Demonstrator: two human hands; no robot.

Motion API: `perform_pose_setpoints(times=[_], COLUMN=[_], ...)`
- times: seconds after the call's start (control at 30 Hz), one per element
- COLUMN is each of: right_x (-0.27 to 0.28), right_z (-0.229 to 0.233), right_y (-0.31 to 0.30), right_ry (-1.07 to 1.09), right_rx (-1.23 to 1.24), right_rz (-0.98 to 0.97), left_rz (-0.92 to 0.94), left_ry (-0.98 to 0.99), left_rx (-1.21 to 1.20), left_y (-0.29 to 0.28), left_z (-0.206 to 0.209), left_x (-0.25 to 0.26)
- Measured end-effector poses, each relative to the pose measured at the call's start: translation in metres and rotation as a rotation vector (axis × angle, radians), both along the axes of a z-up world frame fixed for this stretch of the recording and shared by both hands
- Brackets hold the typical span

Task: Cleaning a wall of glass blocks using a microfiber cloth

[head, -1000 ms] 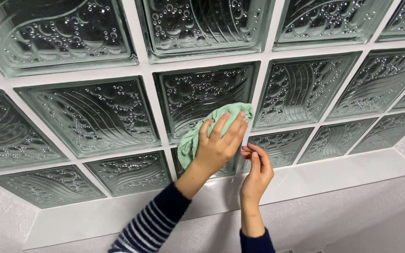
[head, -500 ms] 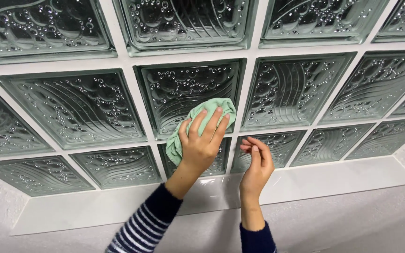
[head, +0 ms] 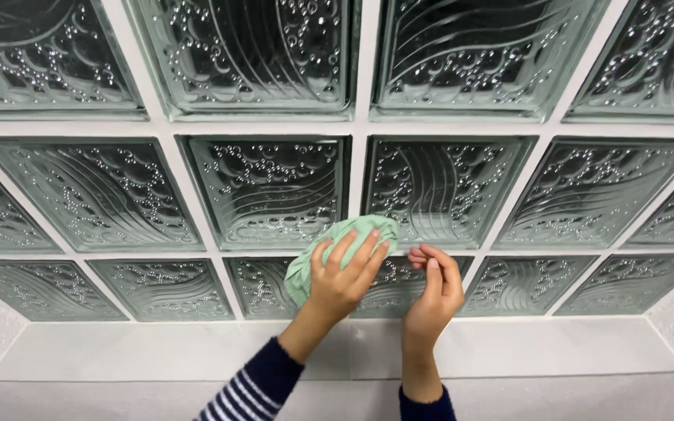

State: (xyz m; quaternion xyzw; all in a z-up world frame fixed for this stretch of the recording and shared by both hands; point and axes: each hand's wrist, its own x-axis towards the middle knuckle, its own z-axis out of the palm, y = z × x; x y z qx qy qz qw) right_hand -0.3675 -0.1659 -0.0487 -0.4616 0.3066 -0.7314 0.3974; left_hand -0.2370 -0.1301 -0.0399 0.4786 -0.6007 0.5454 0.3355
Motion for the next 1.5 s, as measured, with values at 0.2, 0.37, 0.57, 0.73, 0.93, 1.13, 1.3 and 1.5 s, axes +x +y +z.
perform_pose_setpoints(times=[0.2,0.37,0.57,0.73,0.93,1.13,1.3,1.5], right_x=[-0.024,-0.051,-0.076,-0.091,-0.104,-0.111,-0.113,-0.11], right_z=[-0.002,-0.005,-0.006,-0.009,-0.009,-0.012,-0.014,-0.011], right_y=[-0.018,-0.029,-0.038,-0.046,-0.048,-0.052,-0.054,-0.053], right_ry=[-0.034,-0.018,-0.036,-0.046,-0.011,-0.001,0.009,-0.008], right_rx=[0.025,0.012,0.03,0.031,0.06,0.034,0.027,0.058], right_rz=[0.05,0.064,0.1,0.115,0.093,0.062,0.026,0.018], left_rz=[0.129,0.123,0.133,0.111,0.169,0.13,0.126,0.032], left_ry=[0.203,0.23,0.135,0.04,0.136,0.212,0.068,-0.134], left_rx=[-0.102,-0.157,-0.139,-0.098,-0.104,-0.191,-0.222,-0.036], left_y=[-0.02,-0.039,-0.056,-0.054,-0.053,-0.077,-0.086,-0.069], left_z=[0.023,0.068,0.063,0.026,0.016,0.06,0.059,0.028], left_x=[-0.003,-0.027,-0.063,-0.064,-0.049,-0.069,-0.09,-0.086])
